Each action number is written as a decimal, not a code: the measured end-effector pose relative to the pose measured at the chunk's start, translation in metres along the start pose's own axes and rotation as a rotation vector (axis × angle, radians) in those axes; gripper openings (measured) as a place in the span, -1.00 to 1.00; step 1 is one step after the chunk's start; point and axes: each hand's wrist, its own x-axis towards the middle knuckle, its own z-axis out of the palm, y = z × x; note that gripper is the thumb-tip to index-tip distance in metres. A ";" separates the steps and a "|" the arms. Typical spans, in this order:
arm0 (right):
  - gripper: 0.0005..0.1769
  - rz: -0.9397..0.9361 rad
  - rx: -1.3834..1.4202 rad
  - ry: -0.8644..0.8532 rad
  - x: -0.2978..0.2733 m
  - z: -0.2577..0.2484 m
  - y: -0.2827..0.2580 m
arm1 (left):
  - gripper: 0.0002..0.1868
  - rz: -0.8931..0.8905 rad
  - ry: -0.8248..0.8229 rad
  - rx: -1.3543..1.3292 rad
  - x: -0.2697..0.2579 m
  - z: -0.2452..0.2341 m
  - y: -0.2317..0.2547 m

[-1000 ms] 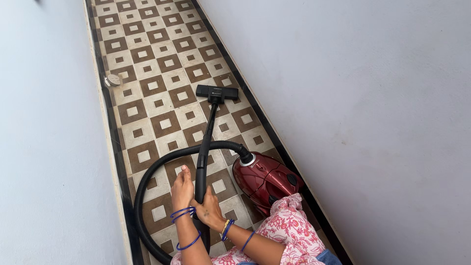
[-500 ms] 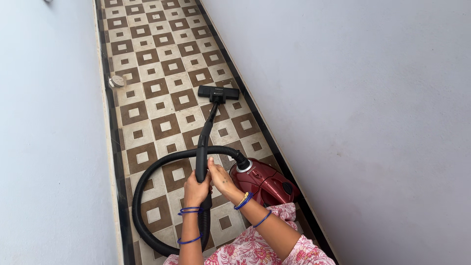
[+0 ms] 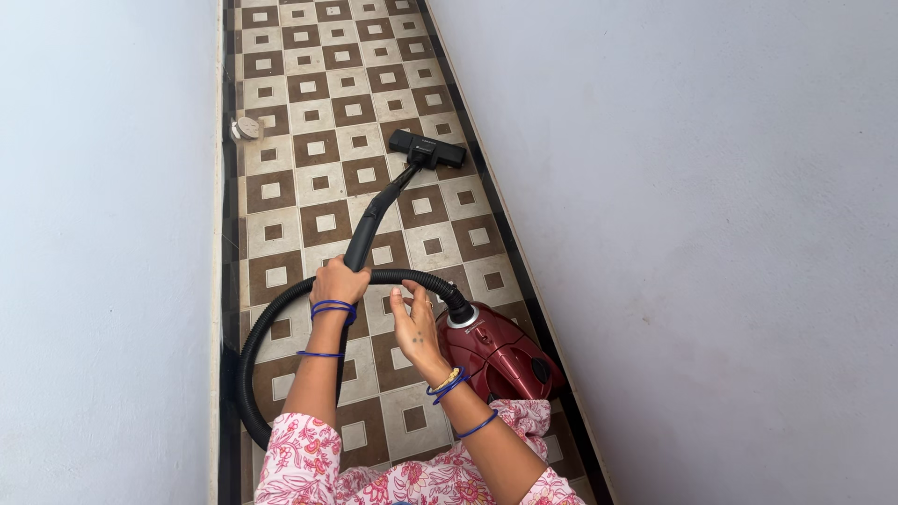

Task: The person vacuums a tiled floor in a narrow hallway using a vacuum cleaner, guiding the nozzle across the tiles and baseboards while occasionally moving the vacuum body by hand.

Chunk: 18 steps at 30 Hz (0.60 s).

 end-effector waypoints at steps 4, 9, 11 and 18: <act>-0.35 -0.024 -0.002 -0.003 0.005 0.006 -0.001 | -0.53 -0.064 -0.014 0.040 -0.007 -0.029 -0.046; -0.35 -0.004 -0.013 -0.074 -0.003 0.026 -0.008 | -0.50 -0.124 -0.023 0.081 -0.044 -0.052 -0.099; -0.33 -0.029 -0.023 -0.164 -0.013 0.032 -0.015 | -0.49 -0.168 -0.042 0.091 -0.059 -0.060 -0.121; -0.35 -0.126 -0.152 -0.302 -0.036 0.030 -0.039 | -0.47 -0.330 -0.082 0.123 -0.112 -0.094 -0.189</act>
